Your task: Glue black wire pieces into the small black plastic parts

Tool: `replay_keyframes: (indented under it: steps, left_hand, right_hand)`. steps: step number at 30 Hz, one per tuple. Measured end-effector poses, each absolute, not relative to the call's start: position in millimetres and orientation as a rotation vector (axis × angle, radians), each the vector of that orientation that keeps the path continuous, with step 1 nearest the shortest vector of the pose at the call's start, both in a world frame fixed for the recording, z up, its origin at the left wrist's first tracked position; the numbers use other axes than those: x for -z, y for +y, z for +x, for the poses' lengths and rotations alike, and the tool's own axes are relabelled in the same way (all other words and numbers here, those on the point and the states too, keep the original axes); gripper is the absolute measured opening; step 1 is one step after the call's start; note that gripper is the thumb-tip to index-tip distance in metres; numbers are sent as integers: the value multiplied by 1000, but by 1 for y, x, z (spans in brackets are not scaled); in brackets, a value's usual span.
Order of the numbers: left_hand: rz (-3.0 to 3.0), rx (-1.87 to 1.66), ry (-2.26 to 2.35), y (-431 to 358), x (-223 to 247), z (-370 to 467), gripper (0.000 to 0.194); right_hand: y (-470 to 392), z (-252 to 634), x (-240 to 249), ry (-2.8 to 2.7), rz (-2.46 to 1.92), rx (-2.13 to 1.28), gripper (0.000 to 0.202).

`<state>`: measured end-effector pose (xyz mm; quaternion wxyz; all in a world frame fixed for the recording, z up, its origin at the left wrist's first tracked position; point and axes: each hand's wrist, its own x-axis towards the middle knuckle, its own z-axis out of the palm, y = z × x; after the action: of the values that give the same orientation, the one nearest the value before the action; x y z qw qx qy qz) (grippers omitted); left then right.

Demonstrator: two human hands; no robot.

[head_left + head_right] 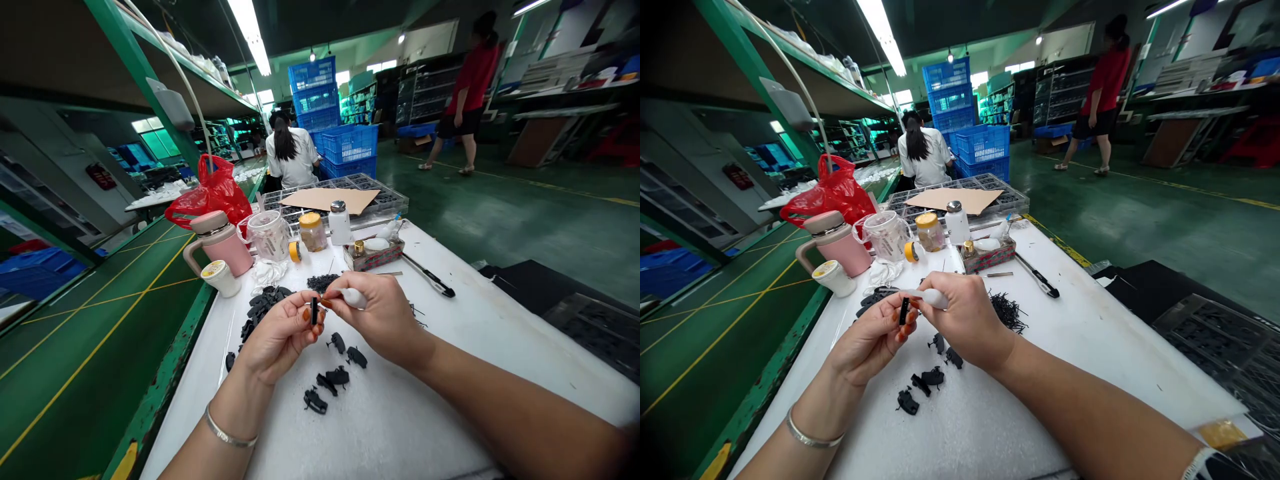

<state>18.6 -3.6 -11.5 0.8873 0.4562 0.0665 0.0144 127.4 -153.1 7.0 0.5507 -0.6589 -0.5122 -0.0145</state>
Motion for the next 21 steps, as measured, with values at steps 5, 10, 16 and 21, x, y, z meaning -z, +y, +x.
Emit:
replay_keyframes:
  steps: [5,10,16,21]
  left_hand:
    - [984,-61,173,-4,12,20,35]
    - [1060,-96,228,-4,12,22,31]
    - [1123,-127,280,-5,11,22,34]
    - [1132,-140,291,-4,12,23,36]
  right_hand:
    - [-154,129,-9,-1389,-1548,202,19]
    - [-155,131,-8,-1508,-1604,257,16]
    - [-156,131,-9,-1500,-1613,204,15]
    - [-154,130,-11,-1206,-1564,-203,10]
